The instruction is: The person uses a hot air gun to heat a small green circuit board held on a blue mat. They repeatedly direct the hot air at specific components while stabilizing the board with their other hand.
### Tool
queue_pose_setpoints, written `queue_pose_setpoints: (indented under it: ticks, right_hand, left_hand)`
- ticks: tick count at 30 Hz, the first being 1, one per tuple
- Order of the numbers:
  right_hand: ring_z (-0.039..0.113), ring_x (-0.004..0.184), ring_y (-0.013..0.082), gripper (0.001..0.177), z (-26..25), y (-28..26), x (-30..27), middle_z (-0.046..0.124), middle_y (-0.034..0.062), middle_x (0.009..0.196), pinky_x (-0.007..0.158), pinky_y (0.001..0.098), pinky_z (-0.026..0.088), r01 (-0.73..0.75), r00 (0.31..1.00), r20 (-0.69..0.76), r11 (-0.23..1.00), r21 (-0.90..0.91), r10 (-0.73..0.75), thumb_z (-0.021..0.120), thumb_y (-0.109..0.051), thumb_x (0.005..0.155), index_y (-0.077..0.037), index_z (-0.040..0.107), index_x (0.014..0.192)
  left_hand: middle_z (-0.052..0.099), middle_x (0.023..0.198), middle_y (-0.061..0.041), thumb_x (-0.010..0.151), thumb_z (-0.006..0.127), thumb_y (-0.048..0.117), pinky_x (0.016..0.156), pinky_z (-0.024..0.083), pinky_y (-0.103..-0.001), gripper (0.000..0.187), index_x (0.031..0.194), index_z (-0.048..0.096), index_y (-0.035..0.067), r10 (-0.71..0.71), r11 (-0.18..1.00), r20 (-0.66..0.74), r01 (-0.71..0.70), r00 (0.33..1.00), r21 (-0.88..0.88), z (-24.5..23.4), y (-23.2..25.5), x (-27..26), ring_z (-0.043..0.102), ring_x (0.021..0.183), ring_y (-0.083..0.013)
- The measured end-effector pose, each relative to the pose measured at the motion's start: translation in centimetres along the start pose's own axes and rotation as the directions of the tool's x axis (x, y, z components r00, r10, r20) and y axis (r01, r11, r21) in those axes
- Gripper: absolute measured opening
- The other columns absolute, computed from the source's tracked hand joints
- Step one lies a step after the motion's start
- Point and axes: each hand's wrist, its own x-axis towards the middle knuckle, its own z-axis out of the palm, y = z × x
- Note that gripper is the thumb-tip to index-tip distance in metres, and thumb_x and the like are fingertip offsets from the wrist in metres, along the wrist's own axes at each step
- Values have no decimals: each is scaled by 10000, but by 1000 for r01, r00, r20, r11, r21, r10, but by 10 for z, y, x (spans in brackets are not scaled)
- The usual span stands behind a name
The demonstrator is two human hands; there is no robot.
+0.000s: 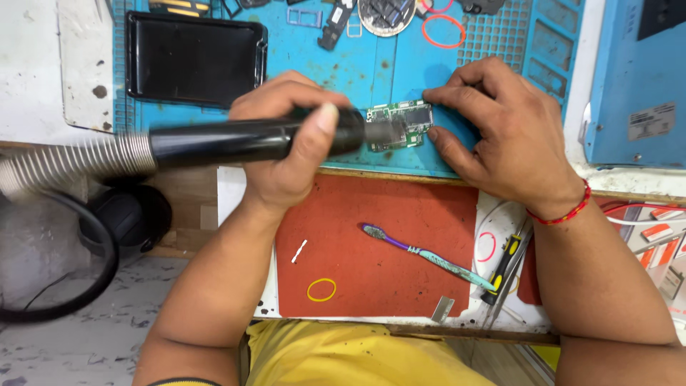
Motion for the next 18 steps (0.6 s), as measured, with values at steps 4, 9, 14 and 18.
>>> queue_pose_setpoints:
  ticks: [4,9,14,18]
  right_hand:
    - [658,950,276,322,0,-2,0,627,86,1134,796,392,536,5,1000,-14,1000,7,-5,794,-201,903,-108,742,1207]
    - [657,916,282,303,0,-2,0,631,87,1118,772,402,533,11,1000,-25,1000,-1,-11,788,-213,906,-118,746,1191]
    - [659,903,289,298,-1,-4,1,632,90,1115,761,407,535,10,999,-37,1000,-9,-11,772,-221,900,-119,748,1179]
    - [668,901,293,290,-2,-7,2,633,84,1090,755,408,541,2,999,-46,1000,-3,-3,767,-231,888,-117,751,1154]
  left_hand:
    - [721,890,-117,1012,673,255,742,548,-271,276,988,715,-17,53,998,-48,-52,997,36,5,0,2,698,776,-162]
    - [722,910,-109,1008,675,249,728,539,-273,272,974,719,-17,43,999,-56,-42,998,18,5,0,1,684,752,-157]
    - [726,908,-113,1015,663,250,745,537,-286,267,964,717,-6,64,998,-44,-64,997,3,4,2,-1,683,760,-171]
    - [737,924,-117,995,669,248,739,545,-288,264,944,710,-8,103,993,14,-104,995,60,5,7,0,701,769,-178]
